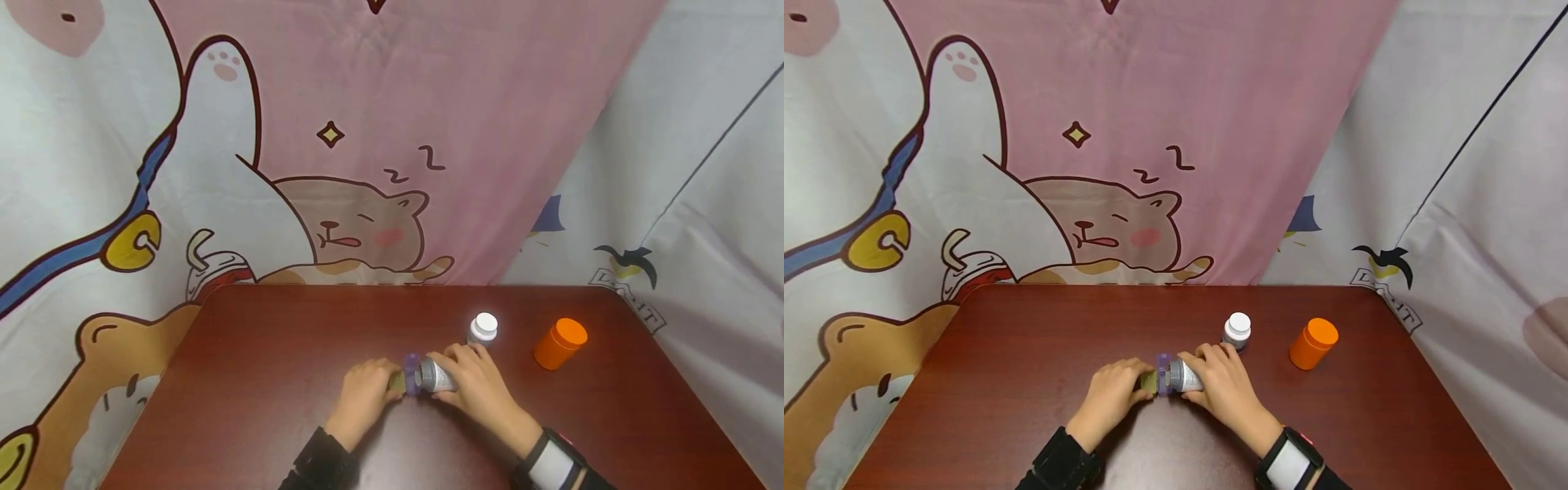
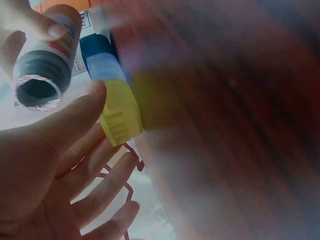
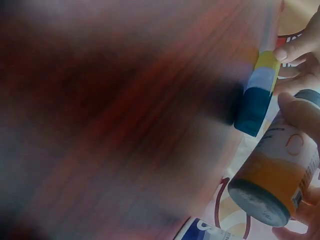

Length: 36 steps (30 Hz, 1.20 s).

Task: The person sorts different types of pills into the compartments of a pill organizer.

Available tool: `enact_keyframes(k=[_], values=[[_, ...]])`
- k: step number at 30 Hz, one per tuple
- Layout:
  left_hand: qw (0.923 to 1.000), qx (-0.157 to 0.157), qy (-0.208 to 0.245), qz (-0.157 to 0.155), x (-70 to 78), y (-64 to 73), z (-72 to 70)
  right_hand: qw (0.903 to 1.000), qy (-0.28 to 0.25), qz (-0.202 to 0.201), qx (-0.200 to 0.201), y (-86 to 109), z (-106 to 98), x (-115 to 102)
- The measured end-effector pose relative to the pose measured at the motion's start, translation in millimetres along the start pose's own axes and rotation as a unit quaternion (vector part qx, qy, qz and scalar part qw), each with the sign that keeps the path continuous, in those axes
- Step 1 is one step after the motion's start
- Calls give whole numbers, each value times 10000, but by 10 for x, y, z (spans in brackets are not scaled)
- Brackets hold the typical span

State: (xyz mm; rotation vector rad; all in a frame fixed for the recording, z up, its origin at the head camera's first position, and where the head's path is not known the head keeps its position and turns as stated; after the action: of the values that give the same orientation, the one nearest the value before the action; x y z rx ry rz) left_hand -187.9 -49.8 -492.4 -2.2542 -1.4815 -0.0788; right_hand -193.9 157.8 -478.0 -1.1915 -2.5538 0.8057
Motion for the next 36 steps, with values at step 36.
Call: enact_keyframes(k=[36], values=[[9993,5,-350,103,73,-38,-62,9882,996,-1146,-183,-248,-9,-123]])
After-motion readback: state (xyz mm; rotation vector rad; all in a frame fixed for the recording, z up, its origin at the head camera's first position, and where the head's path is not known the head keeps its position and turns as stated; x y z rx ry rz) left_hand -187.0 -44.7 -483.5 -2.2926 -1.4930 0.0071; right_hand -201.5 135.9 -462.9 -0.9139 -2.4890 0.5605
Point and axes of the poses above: each hand's wrist, its own y-axis away from the middle knuckle, its own z-axis out of the palm, x = y × z, the point moved 3 cm from there along -y, towards the middle knuckle, and after that the axes turned 5 degrees about x, right-handed, at the moved point
